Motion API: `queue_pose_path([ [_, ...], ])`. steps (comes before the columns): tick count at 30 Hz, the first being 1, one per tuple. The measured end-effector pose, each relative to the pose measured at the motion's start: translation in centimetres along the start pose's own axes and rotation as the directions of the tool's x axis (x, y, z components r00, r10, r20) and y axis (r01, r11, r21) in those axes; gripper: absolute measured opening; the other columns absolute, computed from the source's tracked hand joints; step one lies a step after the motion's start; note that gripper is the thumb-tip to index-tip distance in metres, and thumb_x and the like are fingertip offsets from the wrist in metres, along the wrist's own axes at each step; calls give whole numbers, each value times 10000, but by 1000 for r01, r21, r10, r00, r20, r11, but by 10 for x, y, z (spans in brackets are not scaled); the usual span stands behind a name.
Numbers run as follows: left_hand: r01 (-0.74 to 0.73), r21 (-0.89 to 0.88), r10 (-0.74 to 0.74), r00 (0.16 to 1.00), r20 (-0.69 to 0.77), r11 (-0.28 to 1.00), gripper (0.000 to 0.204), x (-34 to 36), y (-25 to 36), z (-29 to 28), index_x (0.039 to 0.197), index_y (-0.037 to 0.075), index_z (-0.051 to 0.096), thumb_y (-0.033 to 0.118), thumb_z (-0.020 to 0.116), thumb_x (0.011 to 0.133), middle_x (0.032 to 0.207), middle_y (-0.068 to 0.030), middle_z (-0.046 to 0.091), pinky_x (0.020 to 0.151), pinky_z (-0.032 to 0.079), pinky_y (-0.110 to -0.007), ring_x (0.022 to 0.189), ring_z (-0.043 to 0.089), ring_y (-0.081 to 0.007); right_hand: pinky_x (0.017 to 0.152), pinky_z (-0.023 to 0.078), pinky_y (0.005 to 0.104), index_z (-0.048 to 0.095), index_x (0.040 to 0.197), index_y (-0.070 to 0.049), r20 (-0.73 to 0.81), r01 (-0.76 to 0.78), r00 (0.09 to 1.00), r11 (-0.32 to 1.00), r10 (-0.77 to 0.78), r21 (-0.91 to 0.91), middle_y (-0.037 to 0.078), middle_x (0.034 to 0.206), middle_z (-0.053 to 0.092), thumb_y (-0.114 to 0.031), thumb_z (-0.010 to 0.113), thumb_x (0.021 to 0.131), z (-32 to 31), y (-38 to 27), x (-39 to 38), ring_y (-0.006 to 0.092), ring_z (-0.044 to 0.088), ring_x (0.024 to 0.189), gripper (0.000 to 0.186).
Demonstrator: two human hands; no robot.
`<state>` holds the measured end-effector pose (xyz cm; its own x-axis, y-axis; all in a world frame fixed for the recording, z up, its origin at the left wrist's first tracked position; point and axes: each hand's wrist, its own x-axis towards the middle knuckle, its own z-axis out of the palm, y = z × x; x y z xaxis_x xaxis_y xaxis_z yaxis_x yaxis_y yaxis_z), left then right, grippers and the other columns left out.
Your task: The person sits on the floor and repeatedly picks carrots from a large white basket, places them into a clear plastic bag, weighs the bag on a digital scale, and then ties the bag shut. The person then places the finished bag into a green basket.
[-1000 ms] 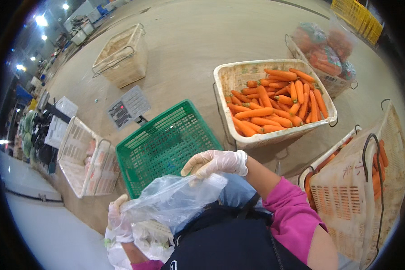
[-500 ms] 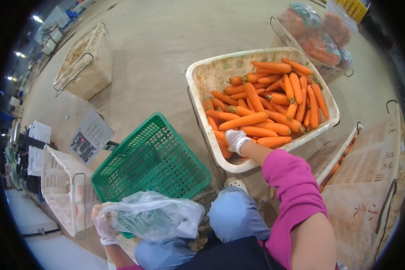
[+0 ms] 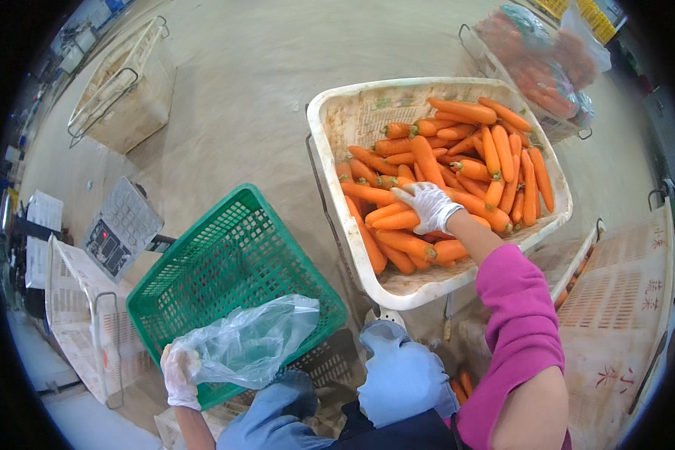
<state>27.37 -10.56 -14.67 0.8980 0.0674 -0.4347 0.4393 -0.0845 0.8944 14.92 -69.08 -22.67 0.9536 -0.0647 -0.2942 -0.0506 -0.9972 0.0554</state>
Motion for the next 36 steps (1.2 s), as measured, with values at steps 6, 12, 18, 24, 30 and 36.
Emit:
queue_pose_path([
  [6, -25, 52, 23, 999, 31, 998, 98, 10, -10, -5, 884, 75, 551, 118, 490, 820, 779, -14, 571, 572, 442, -230, 657, 539, -99, 896, 441, 388, 257, 1405, -57, 316, -163, 937, 987, 149, 17, 208, 1145, 528, -387, 733, 579, -33, -30, 12, 335, 528, 1054, 1009],
  [12, -137, 242, 109, 986, 128, 961, 128, 30, -34, 12, 823, 43, 580, 153, 518, 804, 749, -32, 578, 574, 420, -247, 654, 522, -96, 911, 442, 396, 317, 1355, -63, 205, -243, 957, 952, 204, 185, 211, 1111, 548, -321, 750, 550, -13, -36, 13, 334, 533, 1065, 950],
  [18, 135, -67, -138, 990, -42, 989, 74, 67, -85, 11, 826, 47, 577, 112, 562, 793, 741, -53, 602, 564, 482, -262, 637, 588, -141, 985, 384, 335, 314, 1380, -78, -33, -240, 853, 447, 521, 862, 128, 1313, 444, -195, 740, 610, -40, -27, -27, 261, 451, 1194, 887],
  [24, 173, -78, -176, 984, -37, 982, 104, 71, -116, -14, 885, 43, 567, 116, 534, 819, 809, -67, 603, 620, 485, -286, 692, 587, -161, 927, 418, 347, 351, 1331, -59, -92, 94, 996, -267, 17, 959, 65, 1195, 491, -219, 727, 647, -165, -197, 4, 195, 501, 1077, 796],
  [30, 308, -287, -293, 952, 93, 907, 188, 73, -135, 12, 1002, 63, 579, 159, 521, 851, 942, -52, 608, 694, 481, -295, 812, 588, -156, 1025, 338, 361, 219, 1404, -72, -488, 449, 789, -191, -373, 873, 137, 1276, 436, -114, 744, 573, -53, -380, 111, 250, 434, 1200, 984],
  [36, 338, -329, -287, 938, 194, 882, 236, 64, -141, -15, 1105, 93, 553, 228, 457, 937, 1024, -13, 612, 631, 483, -217, 828, 594, -97, 834, 425, 461, 286, 1381, -105, -286, 631, 723, 434, -629, 643, 194, 1043, 514, -295, 718, 588, 16, -412, 130, 376, 515, 931, 923],
])
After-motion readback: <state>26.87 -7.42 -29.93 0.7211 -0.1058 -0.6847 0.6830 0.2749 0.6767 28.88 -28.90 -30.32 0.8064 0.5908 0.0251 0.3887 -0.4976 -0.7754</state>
